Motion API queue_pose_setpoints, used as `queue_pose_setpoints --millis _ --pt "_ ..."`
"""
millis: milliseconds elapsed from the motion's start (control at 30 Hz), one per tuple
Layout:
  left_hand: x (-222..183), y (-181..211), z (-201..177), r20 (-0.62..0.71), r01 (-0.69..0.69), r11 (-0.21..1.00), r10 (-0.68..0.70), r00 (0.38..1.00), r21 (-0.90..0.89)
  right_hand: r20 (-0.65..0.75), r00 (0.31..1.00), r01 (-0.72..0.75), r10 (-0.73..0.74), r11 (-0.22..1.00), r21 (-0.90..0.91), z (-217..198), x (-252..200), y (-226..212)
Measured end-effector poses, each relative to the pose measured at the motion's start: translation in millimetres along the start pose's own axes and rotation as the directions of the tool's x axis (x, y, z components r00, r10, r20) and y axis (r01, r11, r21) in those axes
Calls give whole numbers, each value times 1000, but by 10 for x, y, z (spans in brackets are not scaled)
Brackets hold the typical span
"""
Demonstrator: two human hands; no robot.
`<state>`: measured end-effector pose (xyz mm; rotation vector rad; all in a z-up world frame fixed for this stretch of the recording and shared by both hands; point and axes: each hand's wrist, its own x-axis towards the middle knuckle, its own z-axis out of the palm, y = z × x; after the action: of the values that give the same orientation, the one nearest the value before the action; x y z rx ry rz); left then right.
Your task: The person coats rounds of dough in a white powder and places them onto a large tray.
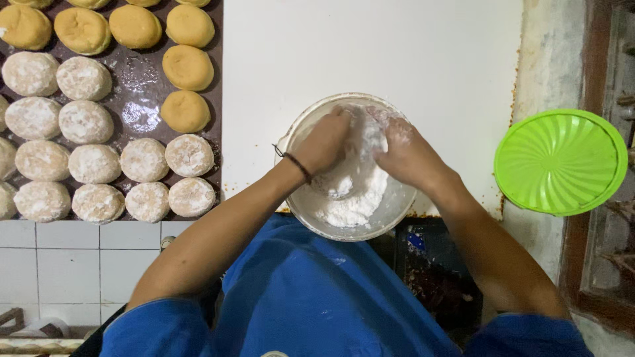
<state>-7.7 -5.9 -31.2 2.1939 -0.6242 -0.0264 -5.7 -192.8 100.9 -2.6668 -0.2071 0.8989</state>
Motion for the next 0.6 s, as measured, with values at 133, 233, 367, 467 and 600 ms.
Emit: queue_pose_setpoints --millis 133,233,367,467,600 --pt "-151 62 -333 98 -212 967 227 969 -144 -116 936 296 -332 922 -248 76 -117 148" --pt "-110 81 -421 441 206 959 -273 855 194 -84 944 279 -318 910 -307 103 -193 157" --pt "68 295 -494 715 222 926 -378 588 307 -70 950 270 -305 911 -312 52 -270 90" --pt "100 484 -711 643 186 970 -244 726 158 -154 943 251 -294 936 -247 -50 -437 73" --pt "-194 745 -905 390 -87 995 60 919 52 -336 903 243 -267 964 -111 -217 -669 63"
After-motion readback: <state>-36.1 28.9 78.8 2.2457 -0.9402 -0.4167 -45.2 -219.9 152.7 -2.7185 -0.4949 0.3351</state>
